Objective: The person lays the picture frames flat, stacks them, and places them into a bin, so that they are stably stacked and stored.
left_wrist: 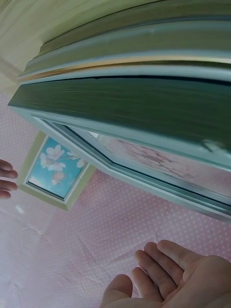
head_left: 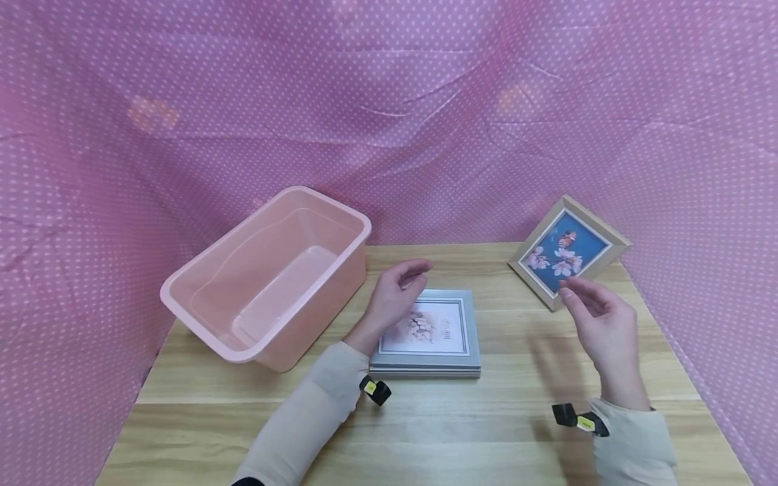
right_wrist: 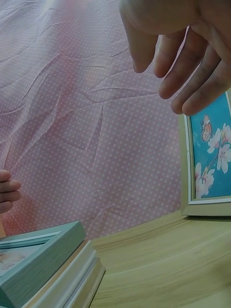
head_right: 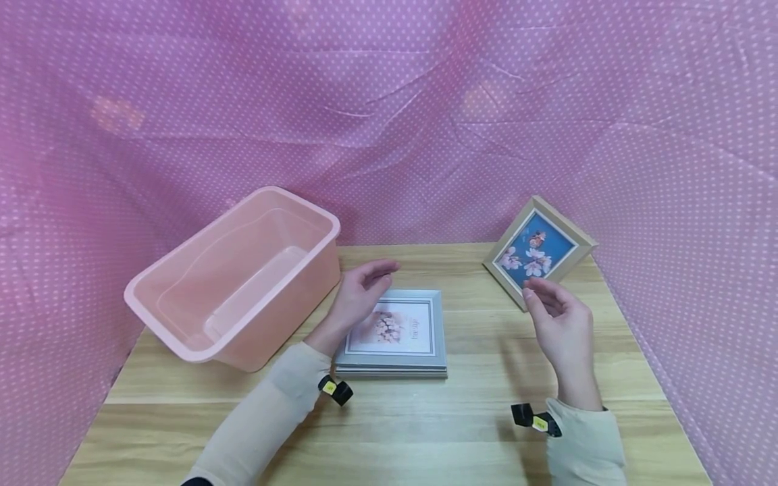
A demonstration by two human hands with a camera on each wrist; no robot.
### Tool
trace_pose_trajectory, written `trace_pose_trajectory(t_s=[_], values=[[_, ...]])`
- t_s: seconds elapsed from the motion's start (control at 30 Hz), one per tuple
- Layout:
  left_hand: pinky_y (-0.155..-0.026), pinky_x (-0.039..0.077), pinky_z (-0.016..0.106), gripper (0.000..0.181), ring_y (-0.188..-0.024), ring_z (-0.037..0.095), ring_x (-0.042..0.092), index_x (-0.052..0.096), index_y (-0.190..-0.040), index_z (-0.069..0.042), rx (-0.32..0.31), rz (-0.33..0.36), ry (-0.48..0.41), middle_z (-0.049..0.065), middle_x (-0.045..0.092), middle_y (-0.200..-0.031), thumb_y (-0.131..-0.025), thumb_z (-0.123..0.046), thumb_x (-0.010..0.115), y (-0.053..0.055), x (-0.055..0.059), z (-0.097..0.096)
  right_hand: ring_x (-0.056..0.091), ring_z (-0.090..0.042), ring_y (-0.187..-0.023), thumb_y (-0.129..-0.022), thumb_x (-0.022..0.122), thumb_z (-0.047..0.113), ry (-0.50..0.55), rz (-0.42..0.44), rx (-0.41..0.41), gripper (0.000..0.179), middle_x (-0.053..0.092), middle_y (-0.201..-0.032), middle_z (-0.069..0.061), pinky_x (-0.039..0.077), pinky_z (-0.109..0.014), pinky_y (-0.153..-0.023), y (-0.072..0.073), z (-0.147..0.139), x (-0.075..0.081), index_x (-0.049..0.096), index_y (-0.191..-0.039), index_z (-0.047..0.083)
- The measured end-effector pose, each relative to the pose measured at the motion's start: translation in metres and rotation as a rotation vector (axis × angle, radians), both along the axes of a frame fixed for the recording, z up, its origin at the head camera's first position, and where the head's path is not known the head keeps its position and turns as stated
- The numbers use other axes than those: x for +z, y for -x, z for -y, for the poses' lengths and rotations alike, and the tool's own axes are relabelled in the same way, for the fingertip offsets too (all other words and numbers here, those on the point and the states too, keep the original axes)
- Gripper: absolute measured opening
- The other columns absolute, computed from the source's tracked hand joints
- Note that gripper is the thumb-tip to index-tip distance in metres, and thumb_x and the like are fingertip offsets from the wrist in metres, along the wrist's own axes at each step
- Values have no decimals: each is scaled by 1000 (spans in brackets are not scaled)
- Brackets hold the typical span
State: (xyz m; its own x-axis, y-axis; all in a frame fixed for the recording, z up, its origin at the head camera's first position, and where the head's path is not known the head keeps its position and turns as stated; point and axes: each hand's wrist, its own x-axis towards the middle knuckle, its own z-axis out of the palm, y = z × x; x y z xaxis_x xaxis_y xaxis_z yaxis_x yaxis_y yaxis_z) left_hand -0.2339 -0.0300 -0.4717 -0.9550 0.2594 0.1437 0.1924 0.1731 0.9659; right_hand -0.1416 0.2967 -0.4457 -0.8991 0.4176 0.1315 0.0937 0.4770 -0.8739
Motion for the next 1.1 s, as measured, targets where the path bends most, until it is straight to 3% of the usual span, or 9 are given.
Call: trace_pose_trajectory(t_s=[0.1, 0.37, 0.53, 0.7, 0.97, 1.1], values=[[-120, 53, 41, 37, -138, 35, 64, 66, -141, 0, -3, 4, -13, 19, 70, -143, -105, -6, 63, 1, -1, -2, 64, 18, -97, -105, 71, 26, 6, 0, -8, 38, 74, -110, 24, 52, 0, -87, 1, -2, 0, 72, -137, 4], [-122, 51, 43, 38, -140, 31, 64, 66, -142, -4, -7, 12, 2, 14, 71, -144, -105, -10, 64, 0, -1, -6, 63, 19, -100, -105, 71, 32, 30, 39, -17, 43, 78, -121, 15, 52, 0, -88, 1, -7, 0, 70, -141, 6], [-124, 49, 46, 39, -142, 31, 62, 66, -143, -7, -18, 24, 22, 12, 70, -146, -105, -13, 64, -1, -2, -9, 63, 19, -97, -105, 72, 31, 32, 24, -39, 42, 73, -112, 27, 51, 1, -86, 2, -10, 0, 71, -139, 6], [-125, 47, 48, 40, -144, 31, 60, 65, -144, -7, -23, 55, 5, 10, 69, -148, -105, -14, 65, -1, 0, -13, 63, 19, -95, -104, 72, 29, 45, 11, -50, 42, 71, -106, 32, 51, 0, -85, 5, -15, -2, 72, -138, 4], [-128, 44, 48, 41, -148, 28, 56, 65, -147, -13, -38, 91, 7, 4, 67, -151, -106, -18, 65, -1, 3, -18, 64, 19, -96, -106, 70, 29, 19, 39, -52, 42, 79, -122, 13, 52, -1, -86, 10, -26, -1, 69, -141, 5], [-128, 44, 48, 41, -148, 26, 57, 65, -147, -13, -31, 108, 19, 3, 67, -151, -106, -17, 65, 0, 3, -18, 66, 17, -95, -106, 70, 28, 26, 40, -63, 41, 79, -122, 12, 53, -2, -88, 13, -27, -1, 70, -141, 6]])
